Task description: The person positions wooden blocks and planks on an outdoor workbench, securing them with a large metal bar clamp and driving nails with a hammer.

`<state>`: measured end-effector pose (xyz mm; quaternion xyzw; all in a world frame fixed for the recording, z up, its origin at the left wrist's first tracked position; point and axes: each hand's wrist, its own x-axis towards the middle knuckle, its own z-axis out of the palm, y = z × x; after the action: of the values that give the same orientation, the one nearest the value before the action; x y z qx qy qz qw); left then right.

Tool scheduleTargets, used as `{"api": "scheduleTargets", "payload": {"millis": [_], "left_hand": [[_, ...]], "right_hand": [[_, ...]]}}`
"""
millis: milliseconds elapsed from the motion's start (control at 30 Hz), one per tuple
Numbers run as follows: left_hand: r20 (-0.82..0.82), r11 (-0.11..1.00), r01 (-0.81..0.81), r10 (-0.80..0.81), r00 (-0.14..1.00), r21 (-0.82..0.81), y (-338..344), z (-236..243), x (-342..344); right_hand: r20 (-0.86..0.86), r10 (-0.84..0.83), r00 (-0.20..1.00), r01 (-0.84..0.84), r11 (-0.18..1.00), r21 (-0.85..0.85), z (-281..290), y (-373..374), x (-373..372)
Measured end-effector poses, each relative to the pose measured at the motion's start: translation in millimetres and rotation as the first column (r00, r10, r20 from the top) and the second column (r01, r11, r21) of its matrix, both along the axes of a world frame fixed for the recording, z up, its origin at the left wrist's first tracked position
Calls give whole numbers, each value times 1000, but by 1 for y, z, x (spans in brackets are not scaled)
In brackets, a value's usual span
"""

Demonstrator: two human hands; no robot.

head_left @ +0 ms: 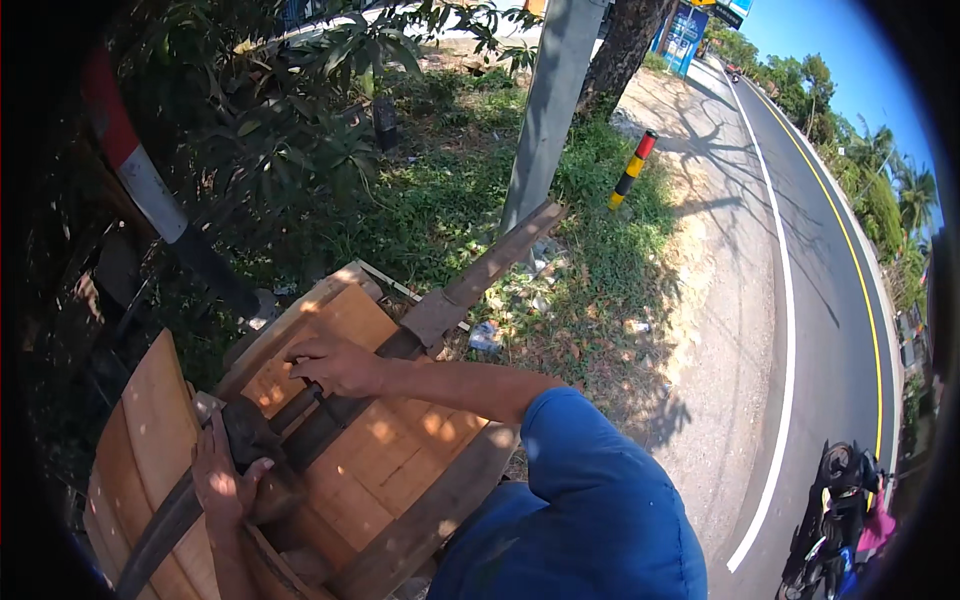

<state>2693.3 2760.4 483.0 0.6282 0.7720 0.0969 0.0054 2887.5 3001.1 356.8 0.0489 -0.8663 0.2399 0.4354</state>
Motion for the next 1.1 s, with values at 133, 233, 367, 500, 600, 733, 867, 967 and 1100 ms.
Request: {"api": "scheduleTargets", "payload": {"millis": [133,233,367,500,600,733,867,967,1100], "left_hand": [[-84,997,66,-62,995,51,1,-6,-6],[-64,995,79,-75,995,53,0,0,1],[-54,996,61,-57,997,64,-2,2,0],[-84,999,9,-12,996,-35,6,0,7],[-70,1000,0,0,998,-4,-2,7,20],[-142,980,157,-140,980,119,-2,-5,7],[-118,990,122,-114,987,69,4,-10,3],[-93,992,92,-84,992,83,-11,-4,-1],[224,989,96,-119,967,112,4,-1,-15]], "right_hand": [[-27,27,999,-21,979,204,30,-12,44],[-72,39,997,-7,915,404,22,-5,24],[166,61,984,-63,998,6,16,-19,10],[72,-19,997,30,986,-163,16,-26,8],[318,-101,943,206,927,-315,25,-42,9],[327,-47,944,205,858,-470,40,-44,5],[492,216,844,336,501,-798,51,-41,7],[457,274,846,294,474,-830,60,-54,8],[212,92,973,167,352,-921,47,-76,9]]}}
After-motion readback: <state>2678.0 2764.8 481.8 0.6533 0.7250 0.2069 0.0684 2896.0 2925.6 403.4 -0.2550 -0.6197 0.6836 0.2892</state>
